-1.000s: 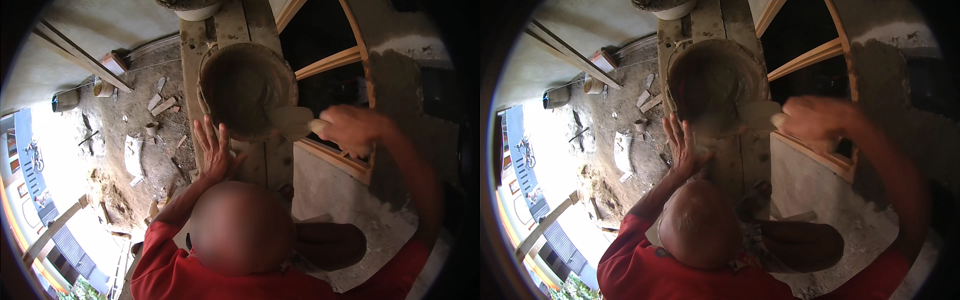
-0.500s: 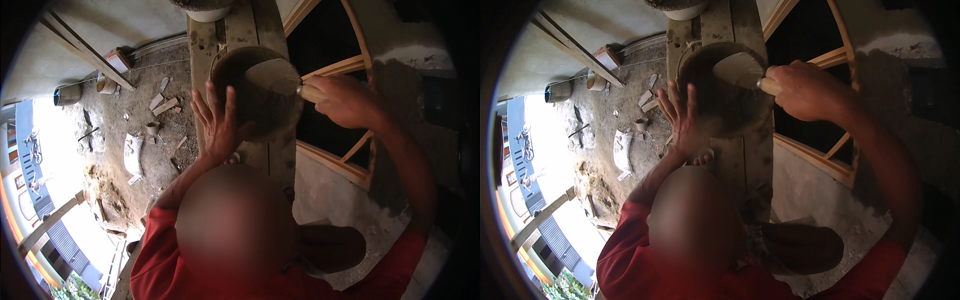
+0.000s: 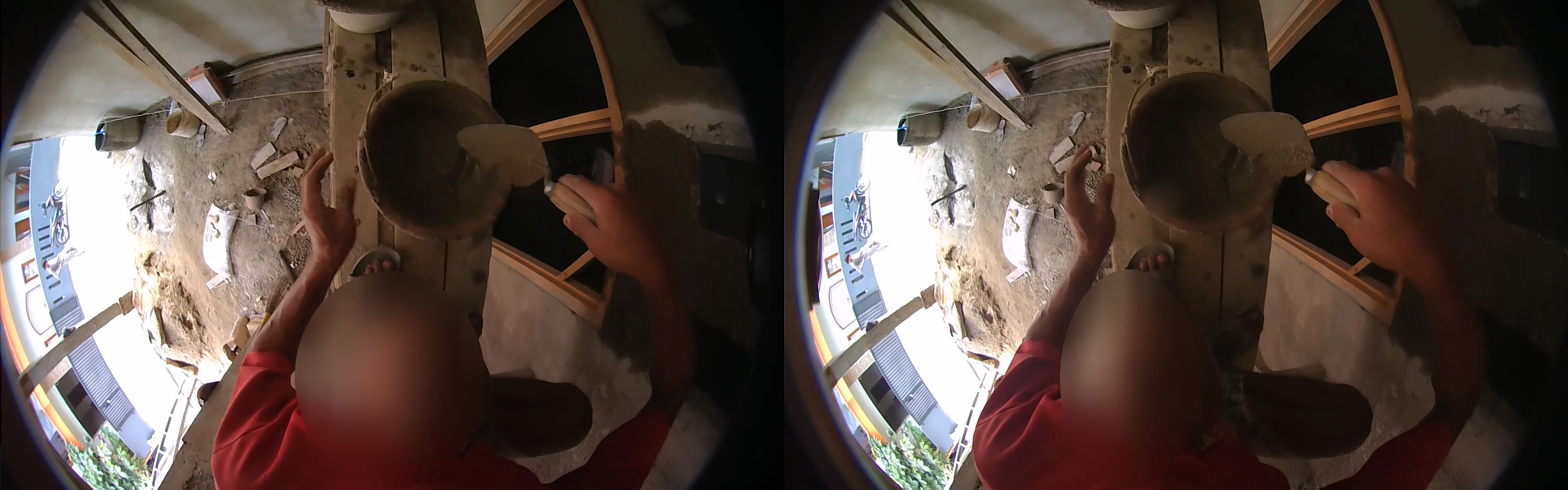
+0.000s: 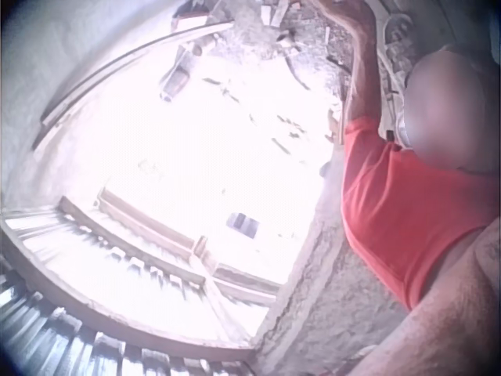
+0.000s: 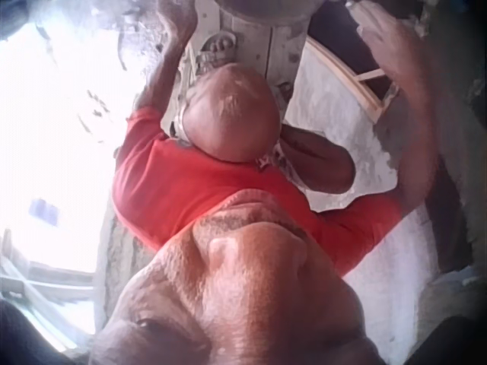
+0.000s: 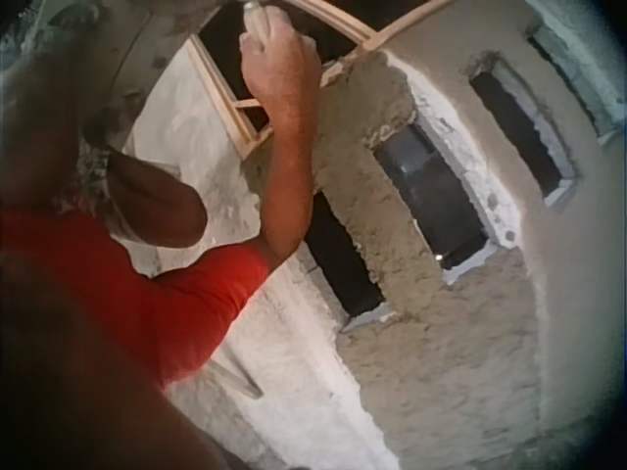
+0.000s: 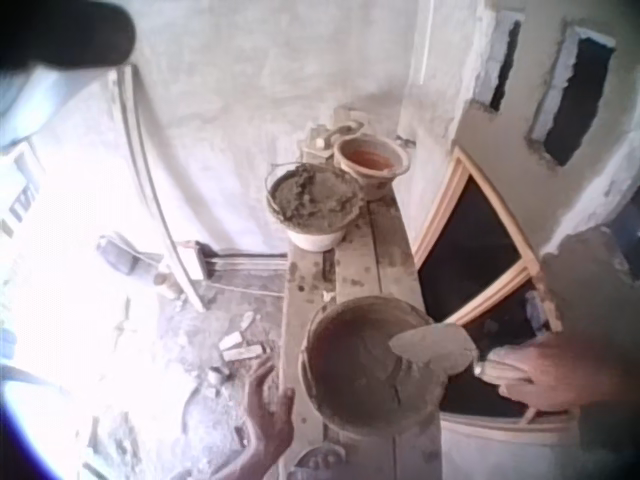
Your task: The person applies plaster to a wall around a window frame using a trowel and a long wooden board, then scrapes off excess material to level the surface.
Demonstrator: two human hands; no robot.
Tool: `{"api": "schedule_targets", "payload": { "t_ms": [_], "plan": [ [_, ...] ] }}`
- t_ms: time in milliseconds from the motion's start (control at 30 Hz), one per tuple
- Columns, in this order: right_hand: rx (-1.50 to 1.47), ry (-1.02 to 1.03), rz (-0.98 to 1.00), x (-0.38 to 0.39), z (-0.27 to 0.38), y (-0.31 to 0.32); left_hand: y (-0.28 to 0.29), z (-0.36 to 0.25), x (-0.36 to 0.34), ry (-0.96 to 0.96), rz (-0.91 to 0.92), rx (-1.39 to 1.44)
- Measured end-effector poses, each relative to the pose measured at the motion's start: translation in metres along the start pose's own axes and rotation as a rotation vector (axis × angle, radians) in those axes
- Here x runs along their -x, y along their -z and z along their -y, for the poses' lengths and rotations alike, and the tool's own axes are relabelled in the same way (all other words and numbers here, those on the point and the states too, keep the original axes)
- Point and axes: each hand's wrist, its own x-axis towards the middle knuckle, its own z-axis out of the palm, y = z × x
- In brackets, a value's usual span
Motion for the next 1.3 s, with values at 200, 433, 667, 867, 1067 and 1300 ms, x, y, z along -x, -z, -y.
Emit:
{"api": "schedule_targets", "payload": {
  "t_ms": [200,433,667,867,1067,1300],
  "plan": [
    [0.263,0.297,-0.224,-0.066,0.005,-0.03,-0.009,-0.008,0.018,0.591,0.26,0.508],
    [0.295,0.339,0.075,-0.089,0.04,-0.092,-0.007,-0.001,0.012,0.746,0.372,0.739],
    [0.392,0.25,-0.071,-0.055,0.036,-0.003,0.001,-0.012,-0.011,0.78,0.513,0.679],
    [0.382,0.395,-0.181,-0.144,0.039,-0.038,-0.007,-0.016,-0.033,0.892,0.709,0.673],
    [0.581,0.579,0.041,-0.142,0.08,-0.086,-0.011,-0.001,-0.031,0.999,0.807,0.577],
    [0.517,0.771,0.179,-0.092,0.035,-0.084,-0.041,0.034,-0.018,1.209,0.7,0.746]
  ]
}}
